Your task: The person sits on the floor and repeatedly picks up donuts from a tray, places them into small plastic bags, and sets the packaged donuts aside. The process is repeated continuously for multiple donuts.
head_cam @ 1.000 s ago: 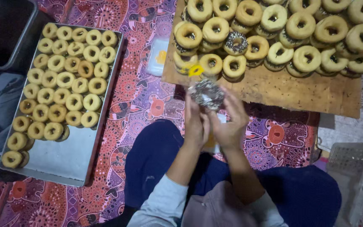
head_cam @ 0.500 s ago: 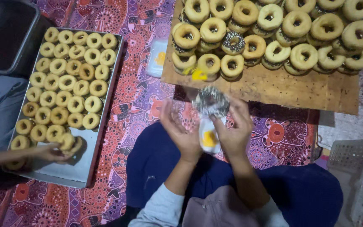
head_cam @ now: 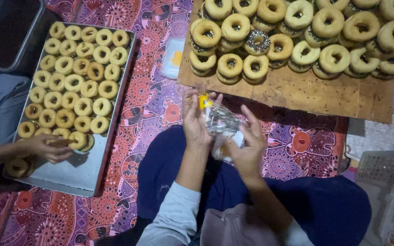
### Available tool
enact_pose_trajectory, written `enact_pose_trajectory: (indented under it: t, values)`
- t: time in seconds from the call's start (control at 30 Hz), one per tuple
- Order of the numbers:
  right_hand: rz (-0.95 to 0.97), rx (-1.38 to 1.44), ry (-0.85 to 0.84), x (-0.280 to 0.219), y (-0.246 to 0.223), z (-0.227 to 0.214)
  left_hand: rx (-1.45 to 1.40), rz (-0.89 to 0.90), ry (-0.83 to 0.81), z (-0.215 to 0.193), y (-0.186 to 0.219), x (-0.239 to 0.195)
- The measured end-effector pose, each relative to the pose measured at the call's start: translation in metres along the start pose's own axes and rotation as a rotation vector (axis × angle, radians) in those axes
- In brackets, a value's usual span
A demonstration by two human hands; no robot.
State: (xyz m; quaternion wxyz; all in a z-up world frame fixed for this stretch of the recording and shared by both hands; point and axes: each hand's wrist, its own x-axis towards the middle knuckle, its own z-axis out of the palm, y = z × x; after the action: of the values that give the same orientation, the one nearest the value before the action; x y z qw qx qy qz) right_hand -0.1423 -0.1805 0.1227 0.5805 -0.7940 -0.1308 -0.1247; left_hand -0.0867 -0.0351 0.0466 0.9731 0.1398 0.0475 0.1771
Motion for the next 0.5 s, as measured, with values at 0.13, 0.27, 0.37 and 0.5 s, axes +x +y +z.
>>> enact_pose_trajectory:
  t: [0.13, 0.27, 0.37, 0.5]
  values:
    - [-0.161, -0.245, 0.041, 0.013, 0.003, 0.017, -0.205, -0.115, 0.002, 0.029, -0.014, -0.017]
    - [-0.177, -0.246, 0.087, 0.021, 0.009, 0.013, 0.623, 0.186, -0.031, 0.045, -0.022, -0.062]
    - [-0.236, -0.321, 0.068, 0.026, 0.014, 0.008, 1.461, 0.663, -0.021, 0.047, -0.014, -0.087]
    - [-0.149, -0.284, -0.033, 0.02, 0.018, 0.013, 1.751, 0.658, -0.231, 0.044, 0.006, -0.101]
